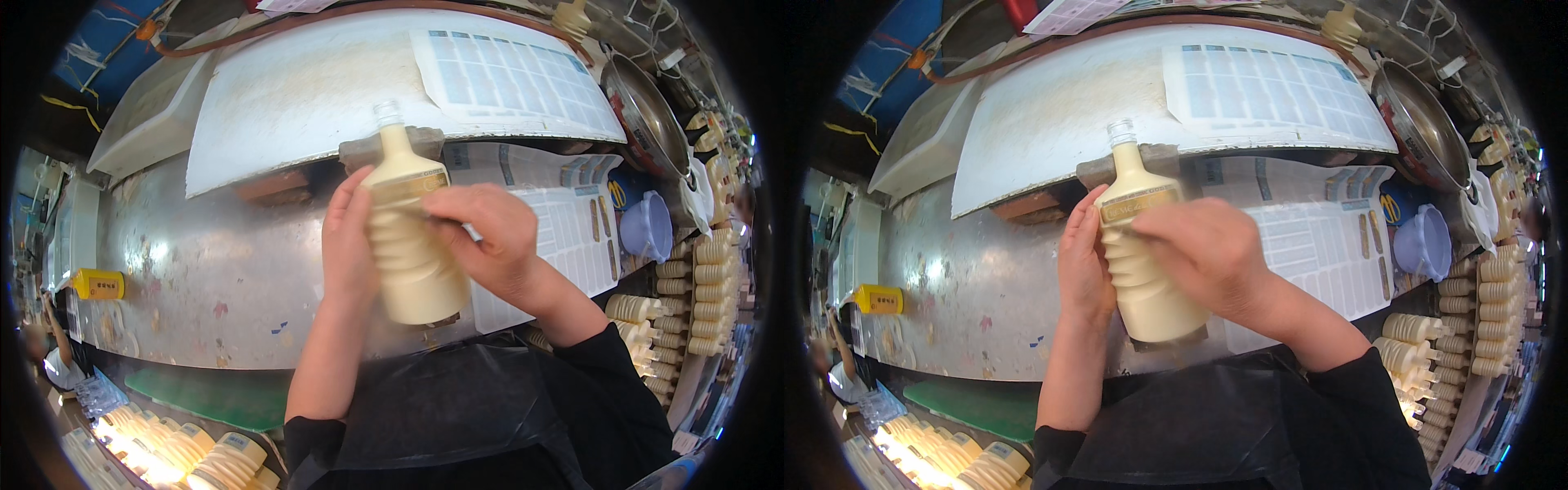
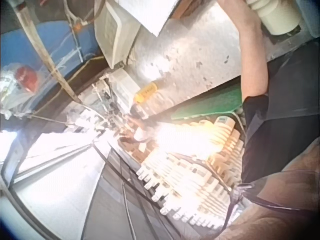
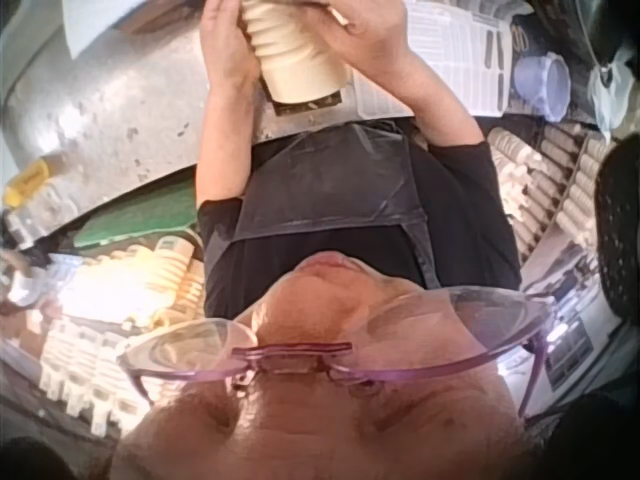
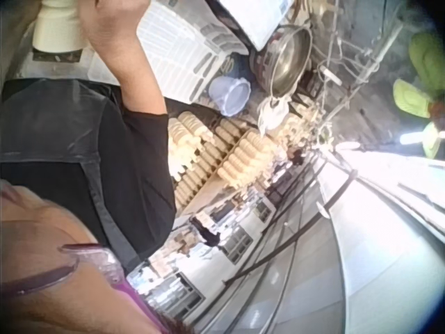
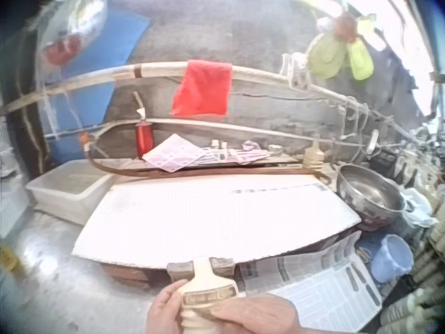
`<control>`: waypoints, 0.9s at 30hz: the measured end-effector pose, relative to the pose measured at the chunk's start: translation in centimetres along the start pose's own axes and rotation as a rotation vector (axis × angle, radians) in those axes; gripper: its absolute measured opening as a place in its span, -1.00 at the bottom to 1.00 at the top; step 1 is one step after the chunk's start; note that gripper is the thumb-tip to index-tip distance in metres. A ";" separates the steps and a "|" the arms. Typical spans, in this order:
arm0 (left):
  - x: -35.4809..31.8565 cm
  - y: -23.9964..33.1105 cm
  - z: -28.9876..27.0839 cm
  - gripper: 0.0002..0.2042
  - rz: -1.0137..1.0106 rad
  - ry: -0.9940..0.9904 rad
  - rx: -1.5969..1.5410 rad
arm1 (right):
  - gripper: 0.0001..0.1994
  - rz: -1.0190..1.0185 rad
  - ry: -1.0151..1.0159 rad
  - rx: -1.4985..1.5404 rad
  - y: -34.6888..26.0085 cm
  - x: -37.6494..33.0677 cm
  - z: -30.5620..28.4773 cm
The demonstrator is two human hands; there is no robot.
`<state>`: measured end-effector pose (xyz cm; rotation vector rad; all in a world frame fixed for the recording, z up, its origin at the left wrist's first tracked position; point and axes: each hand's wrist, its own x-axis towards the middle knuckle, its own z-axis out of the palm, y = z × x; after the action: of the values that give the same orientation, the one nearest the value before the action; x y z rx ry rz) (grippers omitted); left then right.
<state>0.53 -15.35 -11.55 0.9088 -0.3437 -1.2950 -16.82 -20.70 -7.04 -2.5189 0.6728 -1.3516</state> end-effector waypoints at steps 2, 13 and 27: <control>0.0 0.0 0.1 -0.66 -0.011 0.048 -0.037 | -0.77 -0.078 0.007 -0.065 0.1 0.3 0.2; -1.0 0.6 1.4 -0.49 -0.096 0.063 -0.208 | -0.71 -0.279 -0.164 -0.223 -2.8 2.0 1.2; -1.4 0.2 0.8 -0.43 -0.083 -0.020 -0.321 | -0.70 -0.241 -0.430 -0.160 -4.7 3.4 1.2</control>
<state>-0.31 -14.41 -10.56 0.6430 -0.1087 -1.3890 -12.84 -18.30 -3.38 -2.9602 0.4117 -0.7892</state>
